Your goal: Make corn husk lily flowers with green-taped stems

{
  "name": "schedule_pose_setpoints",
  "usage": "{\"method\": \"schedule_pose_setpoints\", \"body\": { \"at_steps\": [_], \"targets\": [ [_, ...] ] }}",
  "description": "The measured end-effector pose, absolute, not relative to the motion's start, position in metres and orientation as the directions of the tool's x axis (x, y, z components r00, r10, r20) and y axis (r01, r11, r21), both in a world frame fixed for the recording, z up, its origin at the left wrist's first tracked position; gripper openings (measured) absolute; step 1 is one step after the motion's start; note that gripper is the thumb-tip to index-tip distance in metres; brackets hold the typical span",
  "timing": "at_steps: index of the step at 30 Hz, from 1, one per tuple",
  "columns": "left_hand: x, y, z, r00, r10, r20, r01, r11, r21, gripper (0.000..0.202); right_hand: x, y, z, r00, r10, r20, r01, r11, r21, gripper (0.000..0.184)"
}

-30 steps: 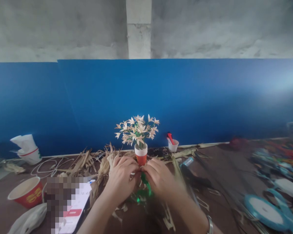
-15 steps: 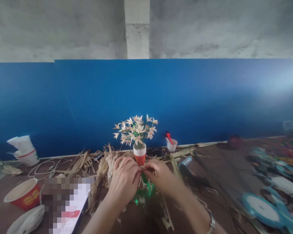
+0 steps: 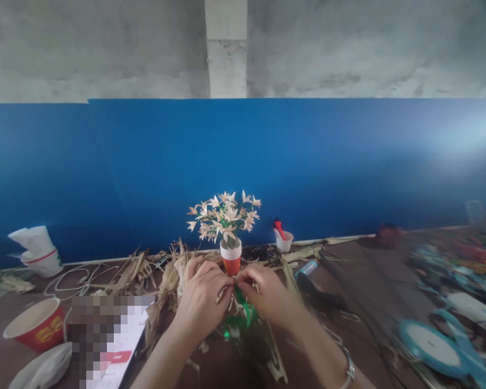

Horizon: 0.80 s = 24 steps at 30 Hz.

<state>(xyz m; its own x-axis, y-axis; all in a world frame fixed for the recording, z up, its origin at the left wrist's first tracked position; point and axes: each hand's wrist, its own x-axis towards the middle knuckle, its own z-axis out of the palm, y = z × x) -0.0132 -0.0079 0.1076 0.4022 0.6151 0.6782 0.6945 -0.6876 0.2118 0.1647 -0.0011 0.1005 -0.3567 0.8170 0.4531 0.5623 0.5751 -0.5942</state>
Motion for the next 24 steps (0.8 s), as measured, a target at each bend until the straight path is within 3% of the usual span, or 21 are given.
{"method": "schedule_pose_setpoints", "body": {
  "at_steps": [4, 15, 19, 20, 22, 24],
  "targets": [
    [-0.009, -0.009, 0.105, 0.419, 0.620, 0.664, 0.698, -0.687, 0.201, 0.015, 0.171, 0.001, 0.101, -0.369, 0.893, 0.258, 0.559, 0.435, -0.706, 0.013],
    [0.000, -0.015, 0.104, 0.345, 0.641, 0.686, 0.688, -0.670, 0.280, 0.015, 0.184, -0.009, 0.122, -0.418, 0.900, 0.120, 0.519, 0.346, -0.782, 0.013],
    [-0.013, -0.002, 0.097, 0.202, 0.703, 0.682, 0.769, -0.545, 0.334, 0.014, 0.216, 0.000, 0.119, -0.510, 0.858, -0.060, 0.553, 0.273, -0.787, 0.018],
    [-0.017, 0.002, 0.095, 0.166, 0.724, 0.670, 0.776, -0.515, 0.364, 0.014, 0.230, 0.004, 0.118, -0.490, 0.865, -0.111, 0.583, 0.230, -0.779, 0.024],
    [-0.021, 0.008, 0.090, 0.149, 0.767, 0.624, 0.767, -0.488, 0.416, 0.016, 0.260, 0.012, 0.115, -0.308, 0.950, -0.057, 0.687, 0.180, -0.704, 0.031],
    [-0.020, 0.011, 0.086, 0.163, 0.805, 0.571, 0.740, -0.482, 0.469, 0.017, 0.288, 0.016, 0.109, -0.061, 0.998, 0.021, 0.849, 0.063, -0.525, 0.034]
  ]
}}
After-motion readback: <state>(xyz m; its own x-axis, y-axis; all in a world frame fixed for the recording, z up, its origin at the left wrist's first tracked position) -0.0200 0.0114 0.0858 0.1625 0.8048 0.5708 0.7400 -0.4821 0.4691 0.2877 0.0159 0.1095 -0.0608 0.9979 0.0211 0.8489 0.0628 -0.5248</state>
